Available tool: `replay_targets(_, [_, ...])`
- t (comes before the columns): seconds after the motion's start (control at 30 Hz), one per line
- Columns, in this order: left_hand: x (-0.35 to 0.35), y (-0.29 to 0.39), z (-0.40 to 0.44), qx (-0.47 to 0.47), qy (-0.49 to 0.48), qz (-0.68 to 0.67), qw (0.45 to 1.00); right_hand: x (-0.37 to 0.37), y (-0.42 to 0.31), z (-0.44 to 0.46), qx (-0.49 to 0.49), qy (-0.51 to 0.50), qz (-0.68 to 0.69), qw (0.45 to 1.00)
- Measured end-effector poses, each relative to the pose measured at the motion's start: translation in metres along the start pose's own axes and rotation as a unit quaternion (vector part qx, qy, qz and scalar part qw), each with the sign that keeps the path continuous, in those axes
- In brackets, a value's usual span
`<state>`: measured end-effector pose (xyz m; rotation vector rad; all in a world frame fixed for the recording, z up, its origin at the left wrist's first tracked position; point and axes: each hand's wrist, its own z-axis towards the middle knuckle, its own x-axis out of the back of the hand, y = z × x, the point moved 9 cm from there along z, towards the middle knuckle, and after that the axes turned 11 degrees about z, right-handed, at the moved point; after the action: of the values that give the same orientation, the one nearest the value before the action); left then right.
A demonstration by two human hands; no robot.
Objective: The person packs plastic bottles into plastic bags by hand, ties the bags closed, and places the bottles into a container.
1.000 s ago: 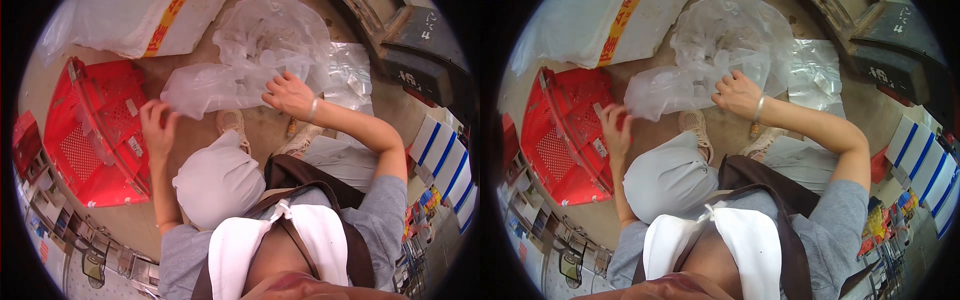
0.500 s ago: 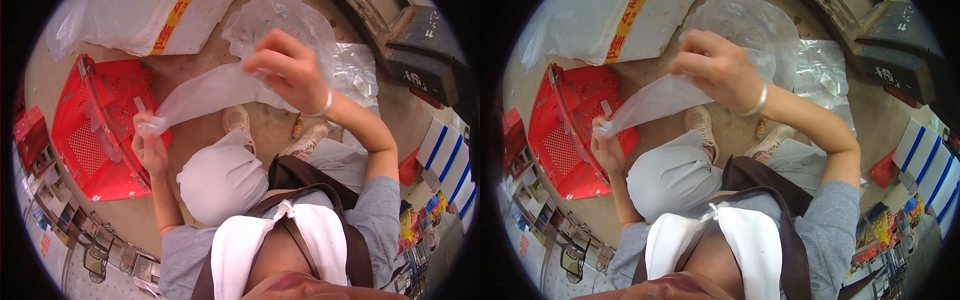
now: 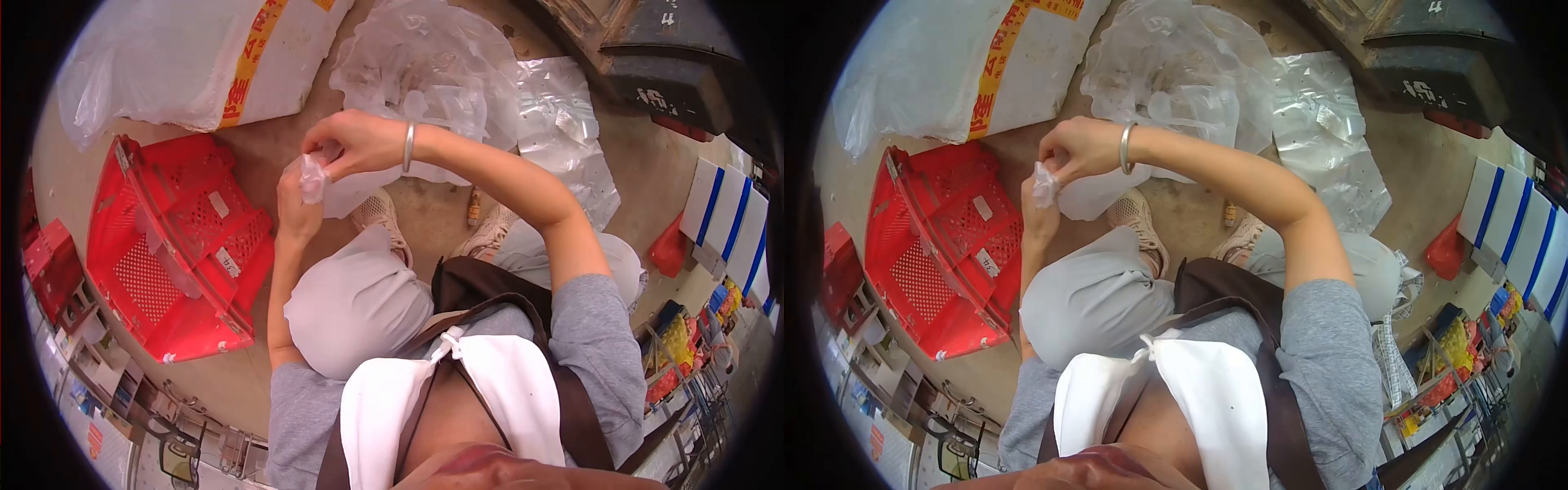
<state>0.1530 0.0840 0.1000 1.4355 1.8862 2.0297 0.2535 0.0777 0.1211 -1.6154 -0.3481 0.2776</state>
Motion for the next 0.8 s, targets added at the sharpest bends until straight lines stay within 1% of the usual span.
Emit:
replay_targets(0.03, [-0.001,0.004,0.001,0.034,0.005,-0.040,0.999,0.007,0.002,-0.002,0.017,0.016,0.033,0.999])
replay_targets(0.07, [0.002,0.007,-0.002,0.105,0.047,-0.117,0.986,0.013,0.007,-0.005,0.032,0.032,0.067,0.997])
replay_targets(0.1, [0.000,0.005,-0.004,0.112,0.044,-0.147,0.982,0.017,0.008,-0.008,0.047,0.048,0.102,0.993])
replay_targets(0.17, [-0.003,-0.002,-0.004,0.125,0.039,-0.206,0.970,0.021,0.009,-0.010,0.042,0.097,0.044,0.993])
replay_targets(0.2, [0.000,-0.006,-0.002,0.150,0.046,-0.221,0.963,0.022,0.007,-0.012,0.040,0.122,0.016,0.992])
replay_targets(0.27, [0.010,-0.012,0.006,0.202,0.059,-0.249,0.946,0.023,-0.014,-0.020,0.095,0.176,-0.071,0.977])
replay_targets(0.3, [0.005,-0.016,0.008,0.189,0.011,-0.274,0.943,0.021,-0.025,-0.025,0.121,0.203,-0.114,0.965])
replay_targets(0.37, [0.000,-0.036,0.007,0.161,-0.084,-0.321,0.929,-0.003,-0.032,-0.029,0.158,0.144,-0.097,0.972])
replay_targets(0.4, [-0.001,-0.035,0.008,0.165,-0.118,-0.306,0.930,-0.012,-0.034,-0.030,0.175,0.115,-0.087,0.974])
replay_targets(0.43, [0.016,-0.019,0.014,0.053,-0.062,-0.119,0.990,-0.011,-0.031,-0.028,0.161,0.107,-0.050,0.980])
replay_targets(0.47, [0.026,0.006,0.014,-0.064,-0.002,0.074,0.995,-0.008,-0.028,-0.026,0.147,0.100,-0.013,0.984])
replay_targets(0.5, [0.028,0.034,0.010,-0.177,0.058,0.262,0.947,-0.005,-0.025,-0.023,0.132,0.093,0.024,0.987])
replay_targets(0.53, [0.024,0.032,0.008,-0.202,0.031,0.336,0.919,0.013,-0.019,-0.019,0.132,0.173,0.026,0.976])
replay_targets(0.63, [0.034,0.051,-0.005,-0.297,0.206,0.324,0.874,0.013,0.020,0.009,0.004,0.141,0.099,0.985])
replay_targets(0.67, [0.034,0.054,-0.008,-0.325,0.232,0.307,0.864,0.009,0.020,0.012,0.027,0.140,0.118,0.983])
replay_targets(0.7, [0.034,0.056,-0.010,-0.351,0.259,0.291,0.852,0.007,0.022,0.014,0.023,0.135,0.142,0.980])
replay_targets(0.77, [0.039,0.056,-0.011,-0.350,0.257,0.302,0.848,0.004,0.027,0.020,0.017,0.122,0.189,0.974])
replay_targets(0.8, [0.042,0.054,-0.010,-0.321,0.227,0.331,0.858,0.005,0.041,0.021,-0.024,0.157,0.269,0.950])
